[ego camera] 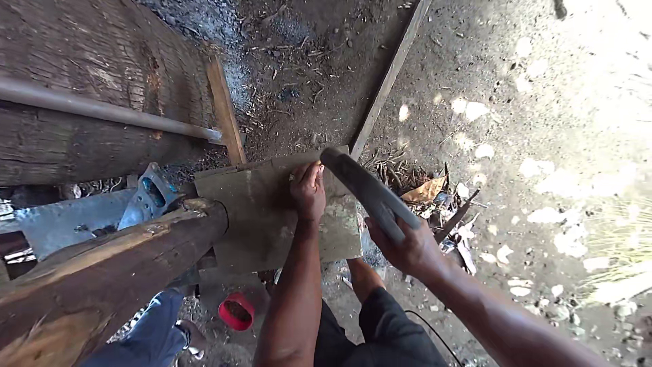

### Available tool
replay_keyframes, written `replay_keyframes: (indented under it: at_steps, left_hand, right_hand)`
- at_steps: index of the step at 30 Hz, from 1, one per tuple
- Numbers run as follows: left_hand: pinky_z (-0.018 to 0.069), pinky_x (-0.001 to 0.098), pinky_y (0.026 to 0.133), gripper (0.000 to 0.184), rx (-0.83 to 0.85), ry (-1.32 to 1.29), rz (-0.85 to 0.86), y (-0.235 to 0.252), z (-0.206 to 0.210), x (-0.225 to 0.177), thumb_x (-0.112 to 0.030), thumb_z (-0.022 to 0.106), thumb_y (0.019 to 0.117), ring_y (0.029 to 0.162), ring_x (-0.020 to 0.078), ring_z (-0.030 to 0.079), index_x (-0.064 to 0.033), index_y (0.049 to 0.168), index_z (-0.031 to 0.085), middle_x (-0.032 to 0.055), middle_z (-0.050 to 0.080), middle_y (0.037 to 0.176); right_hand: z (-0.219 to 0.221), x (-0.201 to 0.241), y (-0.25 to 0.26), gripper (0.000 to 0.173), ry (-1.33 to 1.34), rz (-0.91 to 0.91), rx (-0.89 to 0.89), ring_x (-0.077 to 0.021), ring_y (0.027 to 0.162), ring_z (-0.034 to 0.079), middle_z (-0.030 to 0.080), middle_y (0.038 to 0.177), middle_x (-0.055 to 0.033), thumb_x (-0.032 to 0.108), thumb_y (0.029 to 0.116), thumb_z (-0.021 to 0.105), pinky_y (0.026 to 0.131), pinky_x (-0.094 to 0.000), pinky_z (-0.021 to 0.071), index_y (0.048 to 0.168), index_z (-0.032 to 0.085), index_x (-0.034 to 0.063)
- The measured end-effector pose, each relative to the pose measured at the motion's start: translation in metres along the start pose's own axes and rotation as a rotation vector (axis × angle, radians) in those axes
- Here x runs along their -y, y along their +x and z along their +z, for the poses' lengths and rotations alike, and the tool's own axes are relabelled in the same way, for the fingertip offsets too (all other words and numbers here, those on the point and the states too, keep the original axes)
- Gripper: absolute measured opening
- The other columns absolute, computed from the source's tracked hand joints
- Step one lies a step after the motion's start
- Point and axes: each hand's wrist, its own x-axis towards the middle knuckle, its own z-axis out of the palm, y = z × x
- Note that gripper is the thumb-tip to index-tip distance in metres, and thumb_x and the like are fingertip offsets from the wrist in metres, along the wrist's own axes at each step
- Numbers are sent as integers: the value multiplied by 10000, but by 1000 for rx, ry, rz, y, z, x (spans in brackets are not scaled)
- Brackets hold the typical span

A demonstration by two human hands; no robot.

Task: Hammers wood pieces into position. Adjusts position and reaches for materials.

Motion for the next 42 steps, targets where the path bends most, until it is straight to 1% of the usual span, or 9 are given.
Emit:
replay_keyframes:
  at_steps: [4,9,13,16,21,26,29,34,42]
  left_hand:
    - [551,372,999,175,-50,-12,40,2,4,2,-126,636,1019,1107,213,693,-65,1094,782,105,742,1141]
    - [549,388,1029,241,110,-36,64,13,-17,4,-106,624,1012,1175,215,671,-68,1221,737,102,707,1247]
    - [410,517,1149,300,292,176,118,70,-45,11,-180,517,1041,1342,302,565,-99,1231,734,87,694,1321]
    - [511,580,958,543,566,473,57,99,-42,20,-459,362,1098,1038,358,713,-69,1039,735,157,756,1008]
    - [543,581,879,543,593,539,-36,97,-41,15,-498,309,1103,926,369,726,-142,1164,715,159,743,903]
    - [555,583,828,520,572,561,-31,98,-40,14,-454,321,1104,880,388,725,-109,1146,707,180,727,856]
    - [558,539,843,563,544,596,-4,97,-37,17,-474,291,1109,857,353,730,-102,1112,714,153,728,822]
    - [556,517,847,543,546,597,-10,96,-36,19,-477,293,1110,840,326,728,-121,1130,702,132,722,804]
    - [568,495,797,535,455,621,42,101,-30,26,-468,315,1105,775,299,731,-120,1072,720,111,719,756]
  right_hand:
    - [6,-19,29,514,-86,336,434,-367,775,712,714,928,-156,399,1047,491,683,-580,568,1497,455,152]
    - [-16,0,5,492,18,122,30,-190,644,690,723,840,-92,350,998,605,566,-404,585,1356,580,14]
    - [-40,22,-13,448,203,-95,-161,-110,864,718,737,1003,-114,283,987,674,780,-296,623,1297,587,-28]
    - [-25,17,-12,417,242,-142,-138,-136,853,722,739,986,-112,292,991,647,773,-330,624,1294,610,7]
    - [14,-22,34,529,-128,330,471,-351,809,730,736,961,-144,381,1029,509,712,-571,582,1503,476,148]
    - [-24,9,20,475,114,13,-64,-142,682,703,728,842,-89,326,979,657,611,-360,616,1263,607,-52]
    - [-23,-5,-6,289,327,-155,-98,-136,822,706,713,942,-79,292,1021,592,741,-335,622,1184,622,56]
    - [24,-36,46,457,-30,399,473,-296,761,713,711,854,-114,393,1004,555,696,-533,578,1365,568,113]
    - [-15,-17,12,279,329,-85,-38,-138,800,702,704,903,-68,325,1032,582,722,-337,621,1107,646,64]
